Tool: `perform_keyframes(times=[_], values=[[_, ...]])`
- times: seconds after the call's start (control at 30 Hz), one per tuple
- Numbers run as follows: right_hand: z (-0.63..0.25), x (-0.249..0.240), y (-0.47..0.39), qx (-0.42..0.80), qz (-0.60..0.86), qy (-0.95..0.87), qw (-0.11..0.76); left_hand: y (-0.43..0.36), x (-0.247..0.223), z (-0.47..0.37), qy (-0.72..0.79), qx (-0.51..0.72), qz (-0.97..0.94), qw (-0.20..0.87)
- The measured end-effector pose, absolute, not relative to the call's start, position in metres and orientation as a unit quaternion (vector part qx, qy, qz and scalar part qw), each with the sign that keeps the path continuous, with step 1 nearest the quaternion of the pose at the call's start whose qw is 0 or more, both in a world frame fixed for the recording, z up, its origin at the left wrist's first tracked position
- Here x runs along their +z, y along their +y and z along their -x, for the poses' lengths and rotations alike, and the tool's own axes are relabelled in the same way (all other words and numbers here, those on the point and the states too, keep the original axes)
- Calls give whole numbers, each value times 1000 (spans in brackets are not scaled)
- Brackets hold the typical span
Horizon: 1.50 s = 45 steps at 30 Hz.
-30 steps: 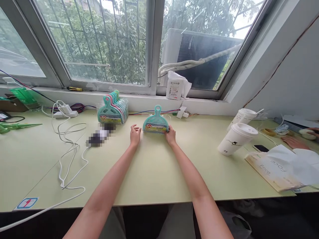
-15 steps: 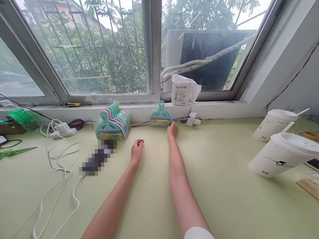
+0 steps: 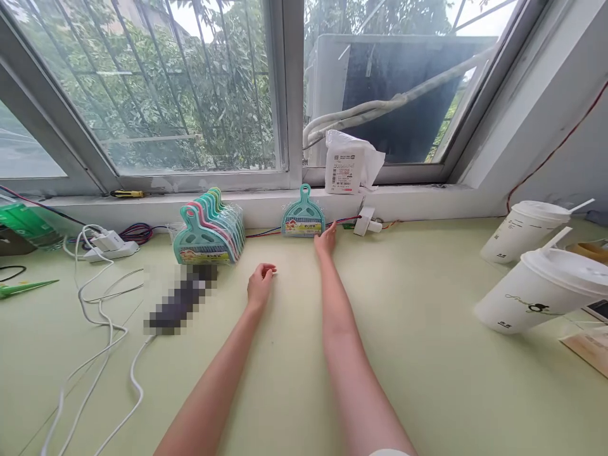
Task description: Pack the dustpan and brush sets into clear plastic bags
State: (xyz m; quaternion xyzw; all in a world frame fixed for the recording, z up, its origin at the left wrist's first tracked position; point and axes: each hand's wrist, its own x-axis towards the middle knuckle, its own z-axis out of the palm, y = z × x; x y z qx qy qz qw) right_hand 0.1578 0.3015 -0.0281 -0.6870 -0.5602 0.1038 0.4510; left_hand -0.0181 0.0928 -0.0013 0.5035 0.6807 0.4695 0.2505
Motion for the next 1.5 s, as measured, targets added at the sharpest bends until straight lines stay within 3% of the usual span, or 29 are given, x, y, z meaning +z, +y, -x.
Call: perform_keyframes(times=[0.33,0.73,1.1,1.5], values=[[-157,-20,266,113,719,-577,371,89,0,18,674,456,-526,247],[-142,-15,303,112,741,-465,471,92,0,19,680,436,-540,236],[-140,-19,322,95,766,-483,413,92,-1,20,678,436,-542,239],[-146,-13,278,94,722,-535,429,90,0,20,676,437,-547,231]])
